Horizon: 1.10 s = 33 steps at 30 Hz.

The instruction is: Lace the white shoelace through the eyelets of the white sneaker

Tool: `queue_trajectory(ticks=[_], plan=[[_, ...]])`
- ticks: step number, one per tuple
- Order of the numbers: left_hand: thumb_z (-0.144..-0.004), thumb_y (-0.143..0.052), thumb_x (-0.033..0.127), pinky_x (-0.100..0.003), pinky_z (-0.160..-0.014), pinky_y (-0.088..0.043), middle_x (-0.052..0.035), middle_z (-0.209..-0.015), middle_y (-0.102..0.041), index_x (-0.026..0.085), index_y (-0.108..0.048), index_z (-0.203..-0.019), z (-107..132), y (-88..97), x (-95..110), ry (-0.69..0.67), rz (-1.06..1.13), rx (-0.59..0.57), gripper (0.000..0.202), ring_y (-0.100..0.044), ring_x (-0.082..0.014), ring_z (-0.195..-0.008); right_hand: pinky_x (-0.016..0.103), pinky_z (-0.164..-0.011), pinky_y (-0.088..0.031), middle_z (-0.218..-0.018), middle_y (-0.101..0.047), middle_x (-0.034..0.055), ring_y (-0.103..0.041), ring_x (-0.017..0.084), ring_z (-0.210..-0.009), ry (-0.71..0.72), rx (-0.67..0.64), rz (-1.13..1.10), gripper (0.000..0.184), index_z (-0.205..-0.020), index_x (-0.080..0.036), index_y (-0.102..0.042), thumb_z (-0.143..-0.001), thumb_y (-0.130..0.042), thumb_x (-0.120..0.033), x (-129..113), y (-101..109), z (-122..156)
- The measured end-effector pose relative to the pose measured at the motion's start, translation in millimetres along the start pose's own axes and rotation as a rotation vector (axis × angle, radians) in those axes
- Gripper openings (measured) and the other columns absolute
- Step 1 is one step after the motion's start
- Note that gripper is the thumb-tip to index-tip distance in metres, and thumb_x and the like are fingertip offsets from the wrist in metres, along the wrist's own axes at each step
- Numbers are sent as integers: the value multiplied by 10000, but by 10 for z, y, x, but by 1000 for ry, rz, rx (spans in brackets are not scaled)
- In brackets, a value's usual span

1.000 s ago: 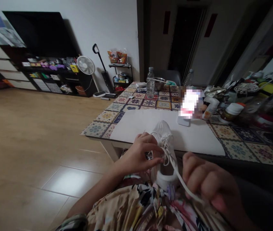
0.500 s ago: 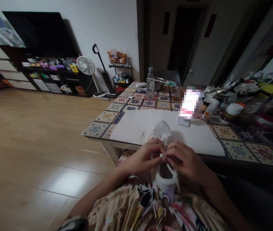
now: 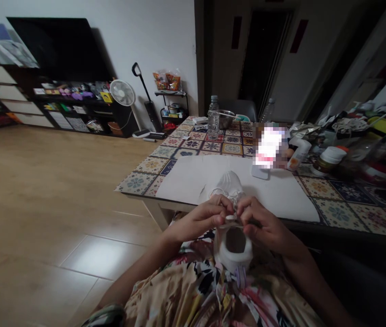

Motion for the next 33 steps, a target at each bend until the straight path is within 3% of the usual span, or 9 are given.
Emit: queue_trajectory(ticks=[5, 12, 14, 17, 20, 22, 25, 28, 33], plan=[[-818, -575, 662, -301, -686, -425, -80, -834, -505, 143, -486, -561, 62, 186, -43, 8, 270, 179, 586, -474, -178, -756, 322, -651, -466, -724, -471, 17, -504, 189, -711, -31, 166, -362, 397, -703, -216, -492, -946, -495, -530, 5, 101, 29], [-803, -728, 400, -261, -650, -426, 2, -611, -412, 145, -508, -541, 104, 548, 167, -292, 504, 494, 427, -445, -127, -618, 252, -501, -395, -519, -349, -67, -329, 121, -455, -67, 576, -801, 283, -698, -238, -536, -858, -689, -414, -1, 465, 164], [-777, -769, 301, -229, -590, -419, 19, -593, -414, 153, -596, -602, 142, 557, 265, -354, 533, 519, 287, -434, -100, -559, 222, -447, -352, -518, -321, -82, -261, 103, -420, -38, 702, -815, 255, -720, -243, -542, -839, -721, -381, -23, 585, 212], [-767, -784, 269, -187, -511, -404, 37, -541, -464, 198, -699, -742, 215, 441, 397, -415, 532, 451, 114, -437, -77, -486, 200, -402, -279, -524, -311, -89, -215, 91, -411, -8, 818, -773, 256, -737, -236, -536, -850, -715, -380, -50, 639, 264], [-809, -747, 288, -161, -460, -395, 31, -539, -551, 209, -729, -869, 244, 234, 363, -257, 508, 392, 101, -470, -70, -447, 197, -414, -298, -542, -362, -85, -277, 79, -418, 6, 871, -610, 220, -772, -233, -568, -856, -716, -374, -82, 551, 308], [-799, -757, 259, -155, -476, -418, 12, -581, -610, 193, -739, -955, 215, 66, 248, -43, 463, 330, 171, -527, -75, -481, 213, -460, -373, -595, -483, -61, -427, 90, -473, 45, 826, -343, 138, -827, -238, -602, -880, -692, -327, -171, 442, 308], [-729, -817, 268, -158, -510, -445, -3, -627, -656, 178, -743, -1031, 142, -132, 99, 151, 374, 208, 324, -556, -76, -517, 255, -604, -485, -747, -662, -6, -621, 133, -655, 157, 511, 153, 33, -926, -237, -624, -935, -600, -217, -361, 149, 207], [-740, -802, 342, -175, -558, -476, -34, -670, -694, 154, -768, -882, 92, -125, 70, 93, 237, 253, 238, -591, -90, -564, 269, -674, -505, -811, -713, 21, -664, 144, -709, 257, 271, 386, 114, -993, -218, -607, -958, -519, -155, -435, -81, 142], [-793, -761, 312, -211, -640, -510, -73, -718, -716, 130, -744, -760, 114, -68, 181, -93, -57, 319, 185, -645, -127, -659, 288, -683, -512, -866, -708, 56, -669, 174, -756, 263, 223, 380, 98, -1021, -190, -575, -934, -544, -224, -418, -125, 91]])
Point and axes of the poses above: each hand's wrist, its own z-axis away from the middle knuckle, its own y-axis out of the back of the hand, x = y × z, the point moved 6 cm from there along -z, towards the middle knuckle
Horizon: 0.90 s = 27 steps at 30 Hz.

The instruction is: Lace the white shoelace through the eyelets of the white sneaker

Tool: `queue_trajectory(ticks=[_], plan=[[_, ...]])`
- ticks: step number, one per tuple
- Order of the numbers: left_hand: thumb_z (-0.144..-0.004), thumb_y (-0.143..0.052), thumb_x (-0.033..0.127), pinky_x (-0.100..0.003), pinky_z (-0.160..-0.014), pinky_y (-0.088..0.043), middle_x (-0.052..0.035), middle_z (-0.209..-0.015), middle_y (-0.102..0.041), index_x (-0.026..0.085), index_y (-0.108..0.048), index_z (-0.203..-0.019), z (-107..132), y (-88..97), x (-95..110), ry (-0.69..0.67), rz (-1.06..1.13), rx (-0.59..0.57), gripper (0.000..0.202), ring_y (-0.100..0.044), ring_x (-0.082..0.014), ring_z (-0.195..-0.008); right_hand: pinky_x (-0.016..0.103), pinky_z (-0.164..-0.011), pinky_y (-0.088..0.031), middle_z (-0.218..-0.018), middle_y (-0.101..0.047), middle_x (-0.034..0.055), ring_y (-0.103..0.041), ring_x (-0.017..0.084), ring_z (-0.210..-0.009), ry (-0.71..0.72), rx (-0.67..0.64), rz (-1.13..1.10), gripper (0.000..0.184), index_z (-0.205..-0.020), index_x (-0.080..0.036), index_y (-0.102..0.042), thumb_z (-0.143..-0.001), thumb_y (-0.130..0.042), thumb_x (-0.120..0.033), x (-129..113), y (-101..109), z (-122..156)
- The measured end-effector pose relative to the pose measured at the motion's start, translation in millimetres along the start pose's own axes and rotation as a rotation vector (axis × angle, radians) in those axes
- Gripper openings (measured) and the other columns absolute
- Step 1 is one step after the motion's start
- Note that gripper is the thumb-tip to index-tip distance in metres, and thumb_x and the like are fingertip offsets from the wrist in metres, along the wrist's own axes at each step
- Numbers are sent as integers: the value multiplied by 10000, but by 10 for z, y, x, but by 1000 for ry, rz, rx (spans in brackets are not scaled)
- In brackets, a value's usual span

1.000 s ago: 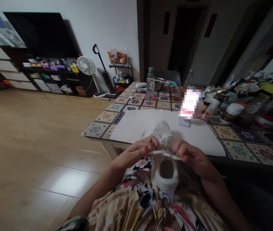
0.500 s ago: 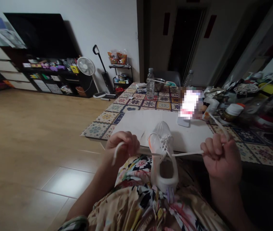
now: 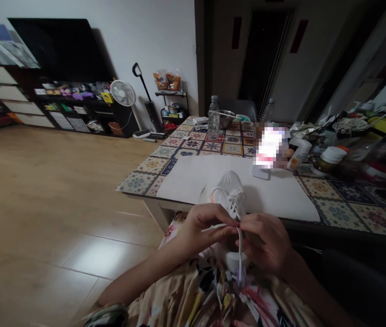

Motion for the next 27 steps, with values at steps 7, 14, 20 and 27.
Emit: queue_trajectory(ticks=[7, 14, 20, 27], plan=[[-866, -690, 253, -237, -705, -524, -74, -752, -724, 147, -734, -797, -2, -109, 95, -113, -47, -115, 134, -672, -143, -747, 271, -649, -485, -736, -636, 11, -617, 155, -676, -158, 122, -77, 130, -873, -218, -549, -921, -477, -120, -4, 107, 39], [-877, -673, 222, -241, -726, -515, -73, -781, -706, 159, -735, -821, 2, -74, 163, -175, -78, -116, 104, -651, -144, -785, 231, -640, -501, -799, -658, 5, -620, 133, -701, -252, 132, -143, 119, -900, -222, -567, -898, -529, -109, 88, 73, 16], [-866, -677, 200, -237, -725, -501, -68, -811, -678, 154, -724, -812, 5, -7, 146, -133, -88, -29, 85, -628, -138, -782, 285, -750, -499, -880, -667, 45, -627, 166, -825, -149, -35, -98, 85, -929, -194, -608, -899, -561, -131, 23, 8, -51], [-876, -655, 189, -244, -727, -514, -76, -828, -702, 147, -708, -848, 17, -83, 73, -26, -50, -113, 73, -654, -145, -793, 248, -603, -463, -691, -613, 2, -590, 142, -642, -299, 67, -160, 229, -767, -202, -575, -971, -470, -202, 112, 48, -29]])
Point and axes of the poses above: each hand's wrist, its own z-axis away from the middle knuckle, its own y-axis out of the back of the hand, x = y × z, the point moved 6 cm from there along -z, towards the middle knuckle
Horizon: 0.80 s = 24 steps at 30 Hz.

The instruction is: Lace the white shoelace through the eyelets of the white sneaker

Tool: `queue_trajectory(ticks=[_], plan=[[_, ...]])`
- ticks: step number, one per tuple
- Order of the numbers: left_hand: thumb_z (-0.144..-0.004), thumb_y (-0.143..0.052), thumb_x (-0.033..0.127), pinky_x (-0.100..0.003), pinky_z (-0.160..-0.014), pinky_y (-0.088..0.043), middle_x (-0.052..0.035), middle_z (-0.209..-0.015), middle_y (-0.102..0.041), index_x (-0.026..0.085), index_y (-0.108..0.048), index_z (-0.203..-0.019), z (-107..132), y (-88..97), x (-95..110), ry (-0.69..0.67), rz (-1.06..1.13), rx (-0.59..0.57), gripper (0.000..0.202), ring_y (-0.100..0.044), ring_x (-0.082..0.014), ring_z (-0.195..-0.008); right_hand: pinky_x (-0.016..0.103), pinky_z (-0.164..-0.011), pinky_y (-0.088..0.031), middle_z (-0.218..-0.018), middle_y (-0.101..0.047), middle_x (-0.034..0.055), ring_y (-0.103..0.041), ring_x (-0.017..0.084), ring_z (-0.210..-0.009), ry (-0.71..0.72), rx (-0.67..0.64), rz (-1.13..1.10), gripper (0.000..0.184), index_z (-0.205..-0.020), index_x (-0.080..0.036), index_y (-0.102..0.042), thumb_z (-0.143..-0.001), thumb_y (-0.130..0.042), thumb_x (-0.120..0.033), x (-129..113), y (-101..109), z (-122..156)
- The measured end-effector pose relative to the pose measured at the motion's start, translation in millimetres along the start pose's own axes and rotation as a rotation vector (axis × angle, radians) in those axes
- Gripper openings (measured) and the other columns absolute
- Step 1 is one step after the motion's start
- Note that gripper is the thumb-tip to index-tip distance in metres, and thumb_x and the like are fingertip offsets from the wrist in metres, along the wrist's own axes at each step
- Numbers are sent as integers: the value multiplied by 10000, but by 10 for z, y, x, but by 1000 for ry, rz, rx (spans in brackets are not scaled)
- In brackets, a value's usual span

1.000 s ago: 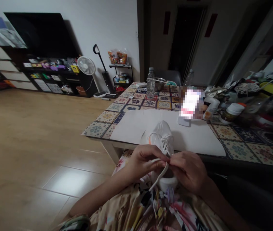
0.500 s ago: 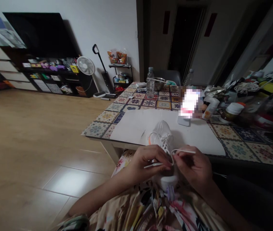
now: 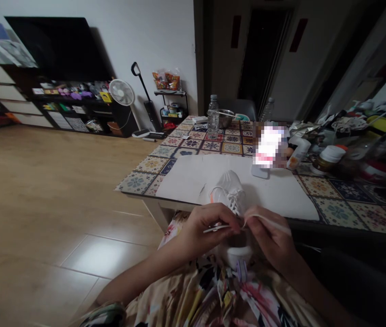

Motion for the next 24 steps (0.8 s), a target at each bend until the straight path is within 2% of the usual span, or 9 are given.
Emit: queue_trajectory(ticks=[2, 4, 7, 9, 11, 15, 19, 24], plan=[[-862, -673, 197, -245, -702, -514, -72, -791, -702, 149, -713, -833, -4, -14, 14, -2, 18, -10, 69, -651, -142, -755, 221, -555, -450, -671, -610, -23, -567, 121, -581, -51, 90, 17, 144, -785, -209, -582, -928, -568, -206, 35, 48, 17], [-838, -701, 192, -232, -654, -500, -63, -764, -699, 156, -721, -819, -8, 1, 17, -13, 14, 24, 44, -637, -130, -704, 214, -577, -468, -719, -640, -21, -590, 121, -610, -45, 97, 30, 44, -869, -214, -605, -903, -602, -185, 34, 51, 27], [-810, -731, 164, -231, -662, -494, -58, -775, -705, 171, -737, -828, -5, 45, 11, -63, 0, 91, 21, -634, -129, -708, 263, -726, -514, -860, -683, 29, -645, 160, -791, 51, -24, 8, 135, -976, -211, -620, -918, -523, -138, -24, -16, 19], [-807, -736, 164, -242, -695, -499, -62, -790, -710, 174, -741, -829, 2, 68, 9, -97, 10, 118, 24, -640, -137, -731, 298, -765, -520, -893, -682, 47, -647, 177, -836, 88, -58, -15, 170, -972, -205, -624, -889, -508, -112, -50, -38, 4], [-818, -728, 184, -248, -703, -501, -71, -792, -708, 166, -739, -815, 5, 79, -1, -88, 5, 131, 21, -643, -145, -740, 309, -743, -526, -879, -675, 47, -645, 179, -810, 91, -48, -28, 162, -935, -202, -626, -856, -521, -108, -52, -41, -14], [-846, -703, 278, -246, -675, -499, -79, -754, -693, 148, -723, -769, -2, 84, 4, -53, 2, 160, 152, -636, -147, -715, 290, -679, -530, -804, -670, 21, -642, 169, -734, 119, -24, 19, 59, -887, -216, -600, -868, -592, -161, -47, -52, -26], [-827, -727, 290, -238, -666, -501, -74, -752, -693, 147, -707, -745, -14, 88, -23, -19, 62, 197, 167, -632, -143, -707, 292, -677, -535, -817, -695, 17, -661, 174, -738, 218, 43, 159, 140, -1004, -244, -566, -890, -604, -172, -72, -40, 20], [-800, -751, 347, -242, -668, -507, -75, -733, -704, 145, -709, -715, -34, 73, -81, 45, 129, 176, 223, -641, -146, -689, 311, -694, -532, -901, -697, 56, -667, 186, -780, 278, 21, 212, 207, -1092, -231, -572, -919, -515, -133, -140, -41, 53]])
Point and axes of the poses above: each hand's wrist, its own z-axis away from the middle knuckle, its own y-axis out of the back of the hand, x = y × z, the point moved 6 cm from there along -z, towards the middle knuckle
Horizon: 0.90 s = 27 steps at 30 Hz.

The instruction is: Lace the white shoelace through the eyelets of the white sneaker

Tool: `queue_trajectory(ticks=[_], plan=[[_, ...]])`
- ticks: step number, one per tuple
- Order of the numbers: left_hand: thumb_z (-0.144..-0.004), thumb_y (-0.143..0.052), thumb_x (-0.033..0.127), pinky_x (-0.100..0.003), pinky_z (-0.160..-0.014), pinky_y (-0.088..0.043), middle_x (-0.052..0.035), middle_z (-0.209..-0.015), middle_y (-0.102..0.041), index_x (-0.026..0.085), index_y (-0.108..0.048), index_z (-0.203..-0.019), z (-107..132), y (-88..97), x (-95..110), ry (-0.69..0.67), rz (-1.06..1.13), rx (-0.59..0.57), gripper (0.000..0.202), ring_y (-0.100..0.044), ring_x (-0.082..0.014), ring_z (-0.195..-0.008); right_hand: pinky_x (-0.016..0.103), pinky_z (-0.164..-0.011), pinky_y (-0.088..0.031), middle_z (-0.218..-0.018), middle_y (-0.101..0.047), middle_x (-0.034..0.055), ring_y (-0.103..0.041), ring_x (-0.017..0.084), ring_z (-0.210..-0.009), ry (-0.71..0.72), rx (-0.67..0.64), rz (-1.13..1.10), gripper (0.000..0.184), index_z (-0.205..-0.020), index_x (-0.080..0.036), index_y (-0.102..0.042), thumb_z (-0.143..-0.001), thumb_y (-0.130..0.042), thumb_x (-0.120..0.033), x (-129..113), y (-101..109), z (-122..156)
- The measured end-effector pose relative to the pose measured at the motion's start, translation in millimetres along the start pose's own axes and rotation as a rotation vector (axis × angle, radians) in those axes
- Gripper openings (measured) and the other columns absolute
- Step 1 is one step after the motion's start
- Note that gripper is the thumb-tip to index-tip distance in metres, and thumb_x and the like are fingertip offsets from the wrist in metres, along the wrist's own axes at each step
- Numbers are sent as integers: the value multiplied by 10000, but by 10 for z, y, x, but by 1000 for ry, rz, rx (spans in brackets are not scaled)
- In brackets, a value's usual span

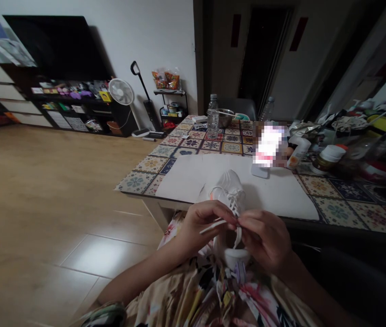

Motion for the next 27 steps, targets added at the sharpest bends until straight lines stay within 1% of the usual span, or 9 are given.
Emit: queue_trajectory(ticks=[7, 10, 12, 15, 18, 19, 21, 24, 27], plan=[[-700, -828, 343, -230, -621, -501, -43, -685, -693, 126, -675, -688, 31, -37, -205, 278, 217, -7, 266, -624, -126, -612, 364, -760, -517, -949, -652, 67, -619, 210, -871, -59, 66, -160, 183, -1056, -241, -604, -930, -508, -148, -4, 63, 12], [-649, -865, 313, -206, -593, -492, -20, -666, -688, 125, -631, -681, -7, 23, -340, 348, 416, 116, 302, -621, -111, -584, 429, -856, -501, -936, -643, 58, -589, 250, -1012, -179, 216, -397, 92, -923, -272, -600, -952, -513, -259, 152, 107, 48], [-655, -861, 293, -210, -647, -513, -18, -700, -698, 138, -580, -683, -75, 139, -397, 328, 543, 252, 322, -652, -125, -659, 465, -887, -493, -840, -628, 48, -590, 271, -1037, -276, 333, -564, 151, -829, -275, -544, -942, -531, -375, 320, 139, 62], [-747, -780, 208, -232, -746, -541, 17, -667, -647, 155, -498, -712, -191, 363, -428, 277, 732, 370, 288, -659, -112, -695, 425, -747, -531, -571, -446, -29, -581, 219, -642, -438, 374, -793, 276, -765, -273, -424, -913, -532, -481, 626, 144, 64], [-795, -702, 127, -136, -486, -428, 104, -501, -420, 159, -477, -760, -262, 561, -434, 310, 808, 274, 230, -410, -25, -382, 279, -410, -393, -484, -178, -101, -248, 141, -356, -522, 349, -897, 332, -726, -271, -341, -896, -518, -495, 915, 207, 110], [-805, -699, 149, -126, -412, -342, 111, -490, -381, 163, -488, -787, -267, 614, -434, 329, 789, 214, 212, -321, -20, -344, 247, -358, -313, -477, -143, -108, -192, 131, -344, -522, 319, -907, 359, -714, -270, -323, -888, -526, -508, 986, 238, 136], [-778, -743, 201, -125, -385, -257, 100, -483, -382, 169, -498, -798, -253, 697, -440, 357, 684, 99, 248, -295, -31, -353, 212, -338, -244, -455, -153, -116, -170, 113, -333, -453, 168, -922, 405, -695, -263, -316, -875, -556, -534, 1039, 273, 177], [-740, -794, 266, -129, -409, -253, 80, -502, -417, 170, -507, -818, -211, 717, -461, 386, 507, -16, 312, -332, -42, -397, 216, -380, -297, -469, -330, -87, -302, 101, -367, -376, -150, -929, 421, -654, -241, -407, -868, -599, -549, 961, 230, 236], [-782, -757, 365, -131, -396, -202, 94, -486, -363, 166, -537, -868, -185, 616, -445, 396, 338, -91, 308, -289, -40, -392, 256, -487, -388, -608, -504, -13, -478, 131, -531, -421, -291, -877, 403, -627, -204, -525, -863, -648, -506, 865, 156, 214]])
Point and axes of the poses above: each hand's wrist, its own z-axis away from the middle knuckle, its own y-axis out of the back of the hand, x = y × z, the point moved 6 cm from there along -z, towards the middle knuckle
